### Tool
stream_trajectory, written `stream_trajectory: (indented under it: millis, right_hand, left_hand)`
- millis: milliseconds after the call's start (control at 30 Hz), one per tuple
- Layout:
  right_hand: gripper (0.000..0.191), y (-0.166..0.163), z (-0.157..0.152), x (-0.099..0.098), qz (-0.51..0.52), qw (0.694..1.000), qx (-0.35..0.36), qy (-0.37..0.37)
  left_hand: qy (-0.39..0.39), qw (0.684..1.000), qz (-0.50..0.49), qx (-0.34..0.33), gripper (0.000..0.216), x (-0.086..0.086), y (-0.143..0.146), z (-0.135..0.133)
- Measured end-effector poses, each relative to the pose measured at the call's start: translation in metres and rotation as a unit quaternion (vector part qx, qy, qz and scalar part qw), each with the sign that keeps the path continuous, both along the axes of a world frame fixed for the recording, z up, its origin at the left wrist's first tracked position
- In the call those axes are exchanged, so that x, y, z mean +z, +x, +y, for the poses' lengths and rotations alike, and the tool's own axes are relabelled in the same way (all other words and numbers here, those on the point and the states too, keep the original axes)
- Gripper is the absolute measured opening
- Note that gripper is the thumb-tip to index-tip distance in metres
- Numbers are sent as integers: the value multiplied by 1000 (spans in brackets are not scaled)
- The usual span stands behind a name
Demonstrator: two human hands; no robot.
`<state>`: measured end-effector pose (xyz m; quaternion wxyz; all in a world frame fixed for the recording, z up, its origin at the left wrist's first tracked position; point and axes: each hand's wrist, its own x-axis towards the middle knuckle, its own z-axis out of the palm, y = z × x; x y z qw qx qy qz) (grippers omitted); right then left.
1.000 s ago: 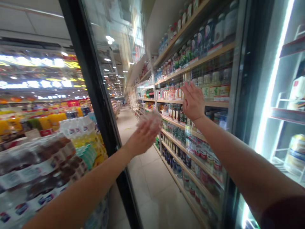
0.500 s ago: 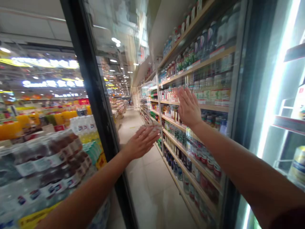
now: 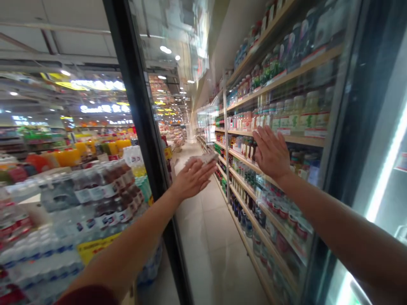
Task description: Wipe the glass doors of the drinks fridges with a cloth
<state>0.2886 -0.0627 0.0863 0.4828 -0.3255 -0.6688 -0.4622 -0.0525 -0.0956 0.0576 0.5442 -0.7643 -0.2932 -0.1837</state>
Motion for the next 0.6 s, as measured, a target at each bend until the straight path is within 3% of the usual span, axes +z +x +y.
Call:
stream_trajectory:
  millis: [67,167,233,333,400,467,600]
  right_hand:
    - [61,1,0,1,-4,1000,6,13]
    - [61,2,-2,1,-1,1000,9,10]
    - [62,3,-2,1,2,1000,10,-4]
    - [63,3,-3,1,5,1000,9,-21]
    - [64,3,-3,1,4,1000,9,-22]
    - [66,3,-3,1,1,1000,8,-17]
    - [66,4,-3,1,0,1000,4,-8]
  left_hand:
    - [18,992,-119,29,64,22,-4,-4]
    - [66,945,-315,58,68,42,-6,-9]
    - [59,946,-313,55,73,36,-1,-10]
    - [-8,993,-117,6,71,14,9,-12]
    - [-37,999,-10,-19,66,9,12,-13]
    - [-19,999,-49,-12,66,15,10,-14]
    - [66,953,-293,32,71,21,9,-16]
